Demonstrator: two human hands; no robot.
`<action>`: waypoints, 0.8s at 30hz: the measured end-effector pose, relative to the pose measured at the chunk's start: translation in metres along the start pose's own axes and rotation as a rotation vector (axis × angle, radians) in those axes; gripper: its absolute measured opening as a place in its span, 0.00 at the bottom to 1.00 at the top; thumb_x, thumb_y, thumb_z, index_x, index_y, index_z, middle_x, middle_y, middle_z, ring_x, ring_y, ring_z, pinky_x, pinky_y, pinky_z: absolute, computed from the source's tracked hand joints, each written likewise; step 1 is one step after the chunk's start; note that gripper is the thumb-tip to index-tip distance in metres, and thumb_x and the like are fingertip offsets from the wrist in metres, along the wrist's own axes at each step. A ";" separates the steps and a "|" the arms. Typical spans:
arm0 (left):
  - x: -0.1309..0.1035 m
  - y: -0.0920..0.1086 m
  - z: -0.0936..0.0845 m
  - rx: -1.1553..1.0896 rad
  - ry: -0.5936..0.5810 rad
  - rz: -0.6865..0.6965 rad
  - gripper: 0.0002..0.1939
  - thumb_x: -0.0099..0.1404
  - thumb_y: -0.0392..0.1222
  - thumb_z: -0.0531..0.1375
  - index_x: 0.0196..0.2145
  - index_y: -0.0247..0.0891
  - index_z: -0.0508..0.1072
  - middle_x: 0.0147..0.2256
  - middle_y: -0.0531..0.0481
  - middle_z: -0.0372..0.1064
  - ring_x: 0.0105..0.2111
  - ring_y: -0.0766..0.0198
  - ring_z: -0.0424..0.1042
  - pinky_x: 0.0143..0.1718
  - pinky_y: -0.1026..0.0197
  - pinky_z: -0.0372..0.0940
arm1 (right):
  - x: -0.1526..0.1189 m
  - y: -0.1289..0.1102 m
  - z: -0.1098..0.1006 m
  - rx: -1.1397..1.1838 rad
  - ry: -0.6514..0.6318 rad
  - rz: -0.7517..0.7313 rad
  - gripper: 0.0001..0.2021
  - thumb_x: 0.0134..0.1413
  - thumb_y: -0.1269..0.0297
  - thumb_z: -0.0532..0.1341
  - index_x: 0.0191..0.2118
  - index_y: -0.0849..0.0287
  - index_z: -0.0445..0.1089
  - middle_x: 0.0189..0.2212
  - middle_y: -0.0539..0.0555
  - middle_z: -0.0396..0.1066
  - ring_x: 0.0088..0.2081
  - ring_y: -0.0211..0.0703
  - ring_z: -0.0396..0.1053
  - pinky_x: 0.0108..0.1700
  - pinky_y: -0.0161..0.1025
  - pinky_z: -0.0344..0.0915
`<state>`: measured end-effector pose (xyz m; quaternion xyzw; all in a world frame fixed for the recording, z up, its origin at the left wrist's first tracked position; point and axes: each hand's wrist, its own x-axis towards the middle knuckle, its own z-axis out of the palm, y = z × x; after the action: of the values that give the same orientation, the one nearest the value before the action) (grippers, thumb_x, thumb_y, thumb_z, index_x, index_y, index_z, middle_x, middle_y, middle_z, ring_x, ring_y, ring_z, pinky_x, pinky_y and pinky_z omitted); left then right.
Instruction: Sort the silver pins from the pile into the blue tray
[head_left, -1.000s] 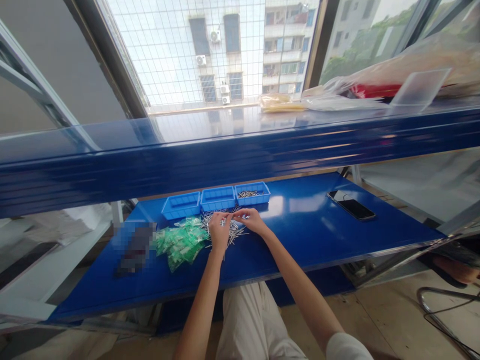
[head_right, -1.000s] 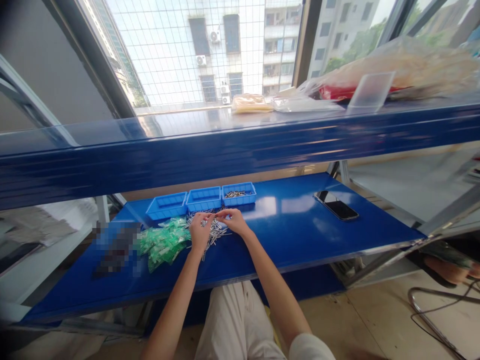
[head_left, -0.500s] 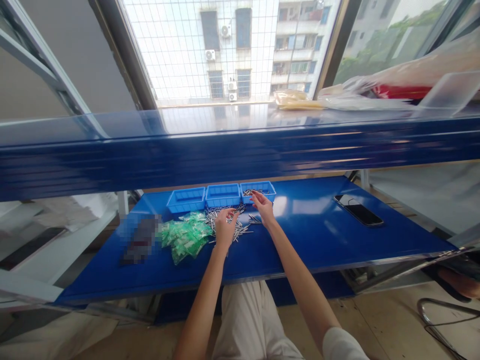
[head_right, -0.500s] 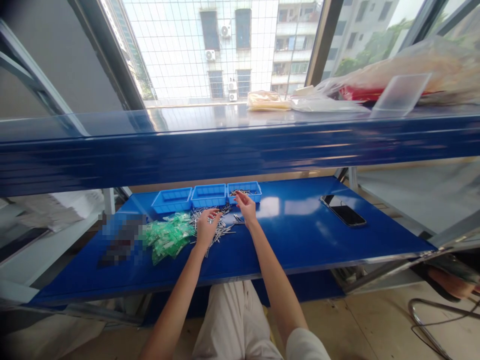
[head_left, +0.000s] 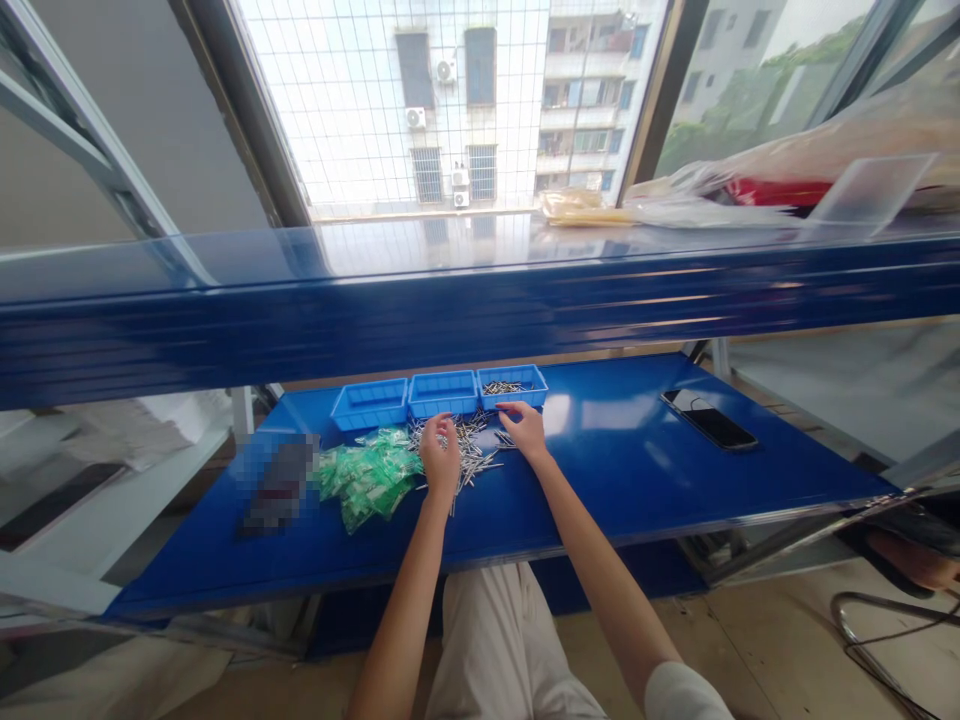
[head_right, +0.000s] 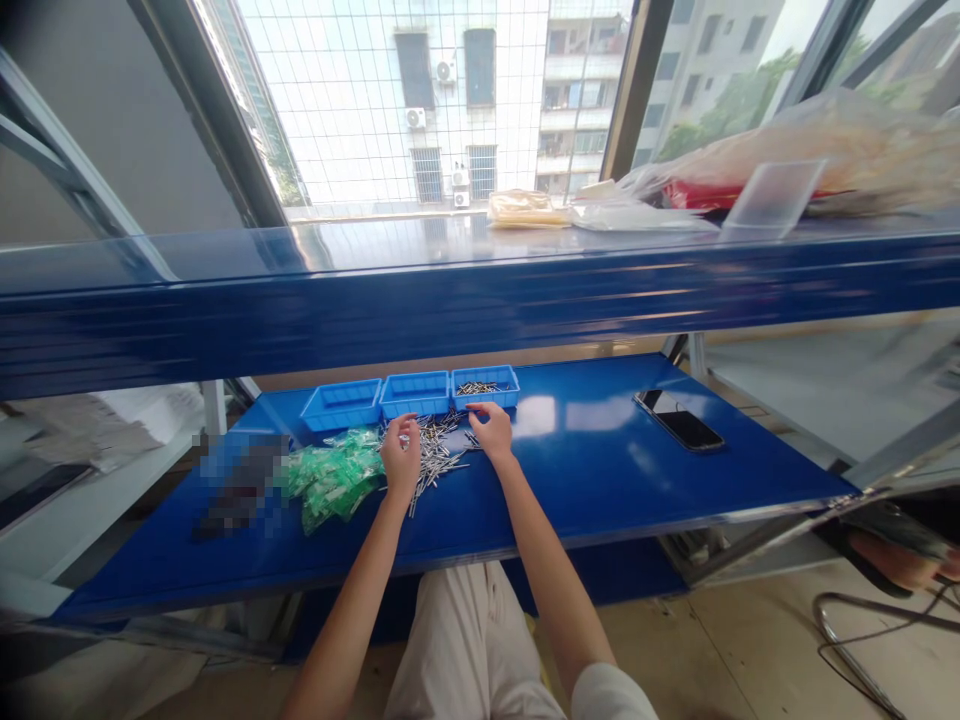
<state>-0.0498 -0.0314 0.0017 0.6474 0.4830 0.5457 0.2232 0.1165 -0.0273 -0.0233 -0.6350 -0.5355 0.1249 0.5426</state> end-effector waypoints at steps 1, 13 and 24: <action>0.000 0.001 0.000 0.000 -0.007 -0.003 0.13 0.62 0.45 0.50 0.39 0.38 0.68 0.32 0.47 0.67 0.31 0.63 0.66 0.32 0.61 0.62 | -0.001 0.001 0.000 -0.050 -0.032 -0.038 0.11 0.47 0.68 0.55 0.36 0.57 0.73 0.36 0.53 0.72 0.37 0.43 0.67 0.40 0.40 0.63; -0.001 0.000 0.000 -0.005 -0.048 -0.004 0.13 0.61 0.44 0.50 0.40 0.38 0.67 0.33 0.47 0.67 0.32 0.63 0.66 0.30 0.61 0.62 | -0.007 0.004 0.001 -0.342 -0.117 -0.011 0.13 0.46 0.63 0.58 0.39 0.56 0.72 0.36 0.55 0.71 0.39 0.47 0.64 0.40 0.42 0.58; 0.000 -0.003 0.001 0.039 -0.107 0.035 0.12 0.60 0.43 0.51 0.39 0.39 0.69 0.32 0.48 0.69 0.29 0.65 0.66 0.29 0.62 0.62 | -0.009 0.002 -0.002 -0.335 -0.051 0.042 0.07 0.45 0.64 0.59 0.31 0.54 0.74 0.31 0.52 0.73 0.35 0.45 0.65 0.39 0.42 0.58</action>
<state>-0.0500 -0.0298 -0.0005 0.6882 0.4696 0.5045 0.2266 0.1154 -0.0359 -0.0277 -0.7243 -0.5490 0.0615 0.4126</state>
